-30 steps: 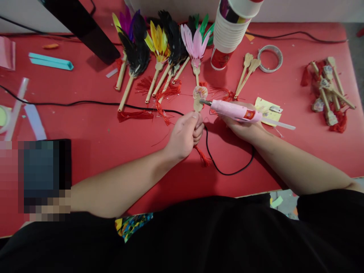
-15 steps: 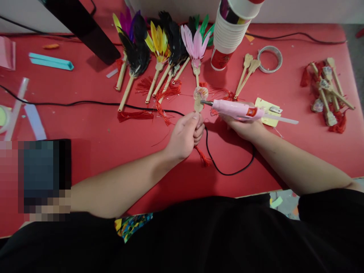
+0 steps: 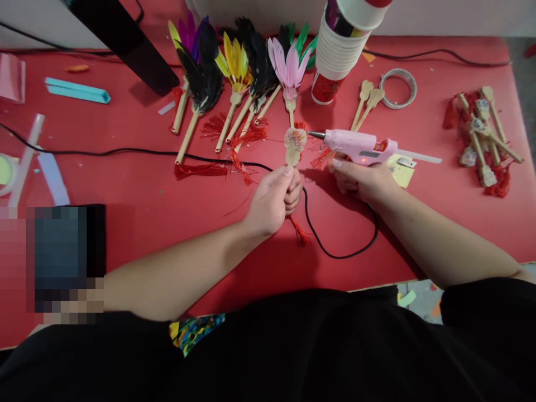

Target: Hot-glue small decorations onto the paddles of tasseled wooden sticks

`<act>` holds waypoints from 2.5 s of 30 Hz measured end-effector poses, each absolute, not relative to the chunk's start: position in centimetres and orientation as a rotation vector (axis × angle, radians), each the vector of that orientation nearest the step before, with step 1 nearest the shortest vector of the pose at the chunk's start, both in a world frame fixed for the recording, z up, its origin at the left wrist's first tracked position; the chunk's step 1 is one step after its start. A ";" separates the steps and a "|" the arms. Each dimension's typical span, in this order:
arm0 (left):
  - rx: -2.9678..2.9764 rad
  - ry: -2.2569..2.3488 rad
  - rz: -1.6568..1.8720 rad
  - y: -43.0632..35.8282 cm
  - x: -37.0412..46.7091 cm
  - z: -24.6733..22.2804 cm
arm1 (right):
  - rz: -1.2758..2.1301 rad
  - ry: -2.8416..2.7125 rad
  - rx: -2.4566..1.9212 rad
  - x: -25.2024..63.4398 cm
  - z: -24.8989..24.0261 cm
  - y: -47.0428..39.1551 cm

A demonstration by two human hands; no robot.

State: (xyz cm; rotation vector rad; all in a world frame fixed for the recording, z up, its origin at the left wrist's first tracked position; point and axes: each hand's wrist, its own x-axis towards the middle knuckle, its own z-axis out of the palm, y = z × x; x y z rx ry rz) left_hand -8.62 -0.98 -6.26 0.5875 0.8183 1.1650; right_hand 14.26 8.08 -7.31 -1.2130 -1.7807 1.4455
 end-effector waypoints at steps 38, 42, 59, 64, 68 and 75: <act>0.643 0.836 1.146 -0.9 -8.4 -6.3 | 1.054 -2.169 -1.265 13.8 -5.5 7.3; 0.610 0.865 1.148 -0.9 -8.2 -6.2 | 1.026 -2.183 -1.245 14.3 -6.1 7.4; 0.568 0.856 1.114 -0.9 -8.6 -6.1 | 1.009 -2.217 -1.285 14.1 -5.1 7.7; 0.551 0.857 1.110 -0.9 -8.6 -6.2 | 0.981 -2.220 -1.324 14.2 -5.2 8.0; 0.607 0.849 1.100 -0.9 -8.8 -6.4 | 0.962 -2.244 -1.285 14.5 -5.5 8.3; 0.681 0.828 1.098 -0.8 -9.0 -6.3 | 1.004 -2.188 -1.294 14.0 -5.0 8.1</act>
